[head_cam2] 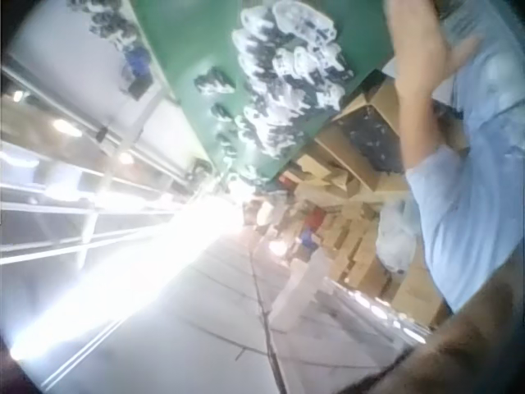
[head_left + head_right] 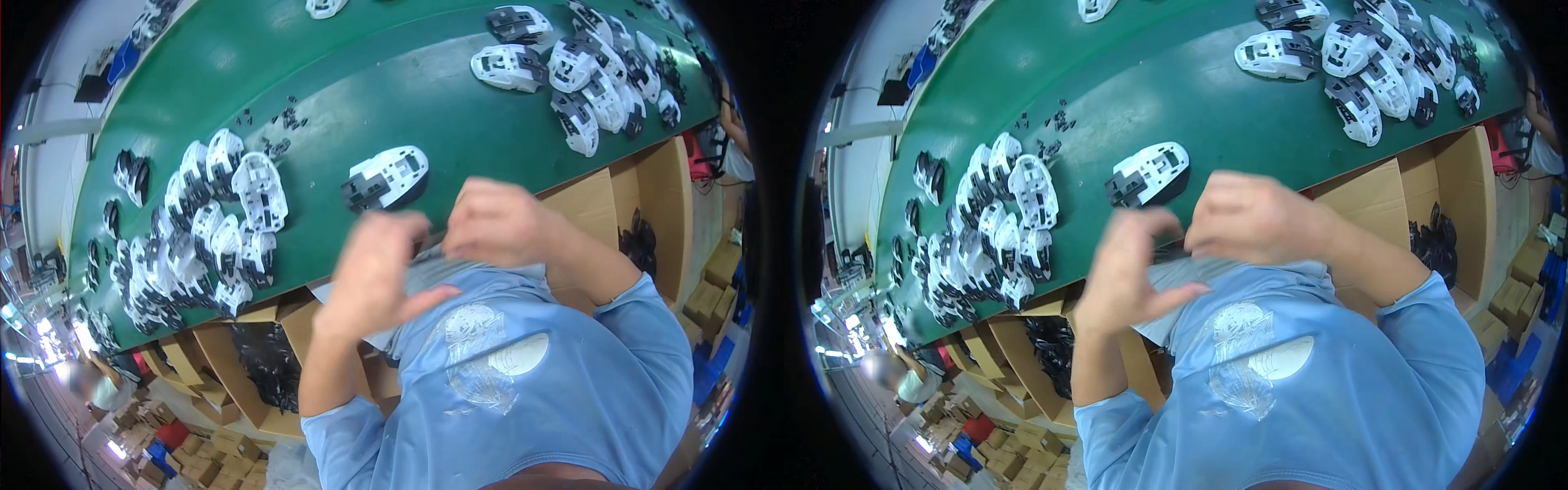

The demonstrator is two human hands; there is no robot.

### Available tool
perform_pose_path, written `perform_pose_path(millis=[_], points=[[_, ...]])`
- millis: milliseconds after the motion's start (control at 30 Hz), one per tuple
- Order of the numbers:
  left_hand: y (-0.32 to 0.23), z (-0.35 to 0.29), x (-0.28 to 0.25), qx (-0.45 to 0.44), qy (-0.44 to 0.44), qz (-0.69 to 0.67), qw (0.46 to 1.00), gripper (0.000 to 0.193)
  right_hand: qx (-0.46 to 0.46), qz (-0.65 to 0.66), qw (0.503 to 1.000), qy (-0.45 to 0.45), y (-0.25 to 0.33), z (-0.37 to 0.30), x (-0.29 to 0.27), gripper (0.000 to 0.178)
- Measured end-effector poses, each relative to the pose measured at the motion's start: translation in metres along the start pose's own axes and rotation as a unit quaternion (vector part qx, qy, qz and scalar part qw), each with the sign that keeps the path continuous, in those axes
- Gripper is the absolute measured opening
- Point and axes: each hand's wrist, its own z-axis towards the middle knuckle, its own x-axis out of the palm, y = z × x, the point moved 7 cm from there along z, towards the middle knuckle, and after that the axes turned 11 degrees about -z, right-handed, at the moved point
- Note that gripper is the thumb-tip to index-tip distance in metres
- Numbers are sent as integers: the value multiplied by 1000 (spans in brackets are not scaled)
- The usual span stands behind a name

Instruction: The person assembles computer mouse shells by taking components from the conveyor table and a box, attaching side panels onto the mouse frames by hand, and placing the assembled pieces onto the conveyor belt.

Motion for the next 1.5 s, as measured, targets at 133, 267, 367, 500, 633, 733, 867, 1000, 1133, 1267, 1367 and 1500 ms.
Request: perform_pose_path(millis=[133,267,367,500,633,733,867,1000,1133,1267,1367,1500], points=[[33,37,-31,3,-91,346,934,83,260,296,896,-203,-66,-24,-15,18],[31,46,-21,46,-155,260,952,68,270,491,797,-227,-80,-18,47,19],[62,26,-5,-107,-313,-46,943,56,227,583,745,-233,-77,-3,70,17],[50,14,12,88,-306,-86,944,43,288,613,691,-251,-75,13,78,18],[84,4,23,60,-356,-408,839,48,282,622,713,-159,-66,26,76,17],[64,3,4,87,-339,-450,822,66,264,617,725,-156,-56,35,66,19],[74,-14,-7,103,-408,-486,766,89,206,468,839,-185,-38,39,54,19],[55,-22,-12,155,-484,-402,762,90,127,245,943,-184,-15,46,43,25],[52,-28,-12,185,-463,-308,810,79,72,147,981,-103,-20,48,40,42],[55,-30,-5,174,-464,-313,810,69,188,281,936,-95,-39,38,50,34],[55,-32,-9,171,-496,-278,804,64,106,182,957,-201,-28,36,39,33],[57,-31,-7,153,-486,-343,789,71,62,116,979,-157,-15,39,38,36]])
